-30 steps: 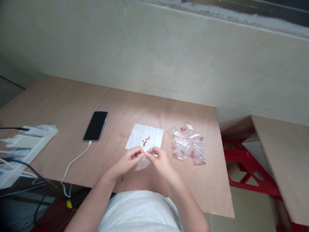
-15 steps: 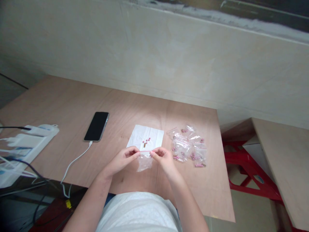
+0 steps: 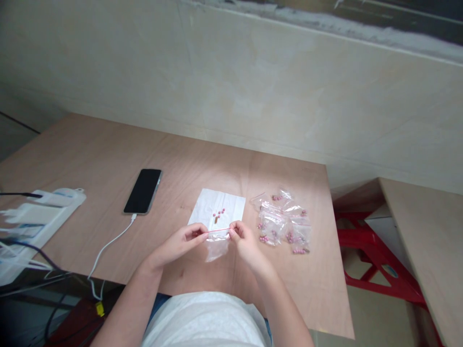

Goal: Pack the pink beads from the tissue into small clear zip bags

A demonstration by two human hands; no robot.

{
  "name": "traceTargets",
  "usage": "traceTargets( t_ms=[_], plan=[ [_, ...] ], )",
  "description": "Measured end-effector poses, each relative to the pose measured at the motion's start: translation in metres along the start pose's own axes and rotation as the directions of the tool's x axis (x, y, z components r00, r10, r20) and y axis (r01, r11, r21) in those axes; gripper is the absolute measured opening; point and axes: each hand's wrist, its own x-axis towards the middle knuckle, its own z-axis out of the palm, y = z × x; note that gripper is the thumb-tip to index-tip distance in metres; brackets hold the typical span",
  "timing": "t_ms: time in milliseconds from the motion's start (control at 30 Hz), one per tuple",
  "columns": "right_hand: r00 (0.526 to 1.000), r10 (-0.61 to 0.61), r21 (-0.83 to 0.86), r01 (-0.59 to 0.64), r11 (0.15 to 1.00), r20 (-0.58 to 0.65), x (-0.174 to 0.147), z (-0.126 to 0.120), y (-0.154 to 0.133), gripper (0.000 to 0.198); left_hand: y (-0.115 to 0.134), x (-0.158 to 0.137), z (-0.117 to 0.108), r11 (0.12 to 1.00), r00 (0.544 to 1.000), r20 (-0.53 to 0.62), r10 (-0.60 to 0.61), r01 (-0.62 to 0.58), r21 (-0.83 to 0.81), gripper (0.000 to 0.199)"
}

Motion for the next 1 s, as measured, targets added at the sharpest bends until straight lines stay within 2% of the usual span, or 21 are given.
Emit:
traceTargets(
  t_ms=[100, 167, 233, 300, 367, 400, 433, 533, 633, 700, 833, 933, 1000],
  plan=[
    [0.999, -0.033, -0.058, 0.033, 0.998, -0.003, 0.001, 0.003, -0.002, 0.024, 0.001, 0.001, -0.003, 0.999, 0.999, 0.045, 0.006, -0.008, 0.051, 0.023],
    [0.998, -0.061, -0.065, 0.060, 0.996, -0.008, 0.003, 0.001, -0.006, 0.021, -0.001, 0.007, -0.007, 0.998, 1.000, 0.001, 0.013, -0.013, 0.063, 0.023],
    [0.986, -0.115, -0.095, 0.104, 0.990, -0.119, 0.007, -0.009, -0.011, 0.020, -0.004, 0.019, -0.013, 0.999, 0.995, -0.098, 0.025, -0.021, 0.037, 0.023],
    [0.925, -0.195, -0.230, 0.122, 0.965, -0.326, 0.011, -0.027, -0.012, 0.020, -0.010, 0.038, -0.023, 0.999, 0.968, -0.247, 0.043, -0.049, -0.016, 0.023],
    [0.823, -0.304, -0.464, 0.057, 0.884, -0.479, 0.013, -0.052, -0.010, 0.024, -0.018, 0.060, -0.034, 0.995, 0.900, -0.436, 0.012, -0.052, -0.080, 0.025],
    [0.785, -0.359, -0.584, -0.005, 0.812, -0.505, 0.013, -0.064, -0.008, 0.025, -0.023, 0.071, -0.040, 0.994, 0.859, -0.511, -0.024, -0.035, -0.105, 0.026],
    [0.770, -0.398, -0.673, -0.054, 0.738, -0.499, 0.012, -0.077, -0.005, 0.026, -0.028, 0.081, -0.045, 0.993, 0.828, -0.556, -0.073, 0.010, -0.116, 0.026],
    [0.769, -0.438, -0.800, -0.154, 0.579, -0.465, 0.010, -0.104, 0.004, 0.032, -0.039, 0.101, -0.058, 0.993, 0.799, -0.591, -0.108, 0.054, -0.108, 0.025],
    [0.776, -0.445, -0.838, -0.190, 0.511, -0.447, 0.009, -0.117, 0.010, 0.037, -0.045, 0.105, -0.063, 0.993, 0.781, -0.614, -0.112, 0.071, -0.090, 0.022],
    [0.786, -0.433, -0.840, -0.194, 0.506, -0.442, 0.010, -0.119, 0.012, 0.037, -0.045, 0.101, -0.062, 0.993, 0.770, -0.628, -0.115, 0.081, -0.082, 0.025],
    [0.783, -0.375, -0.787, -0.224, 0.575, -0.496, 0.012, -0.121, 0.010, 0.037, -0.044, 0.085, -0.055, 0.994, 0.772, -0.625, -0.114, 0.087, -0.073, 0.031],
    [0.779, -0.316, -0.733, -0.255, 0.630, -0.542, 0.003, -0.120, 0.001, 0.028, -0.044, 0.067, -0.044, 0.995, 0.808, -0.580, -0.100, 0.076, -0.067, 0.028],
    [0.800, -0.243, -0.683, -0.262, 0.682, -0.549, -0.009, -0.118, -0.006, 0.023, -0.043, 0.053, -0.034, 0.997, 0.866, -0.494, -0.074, 0.058, -0.047, 0.028]
  ],
)
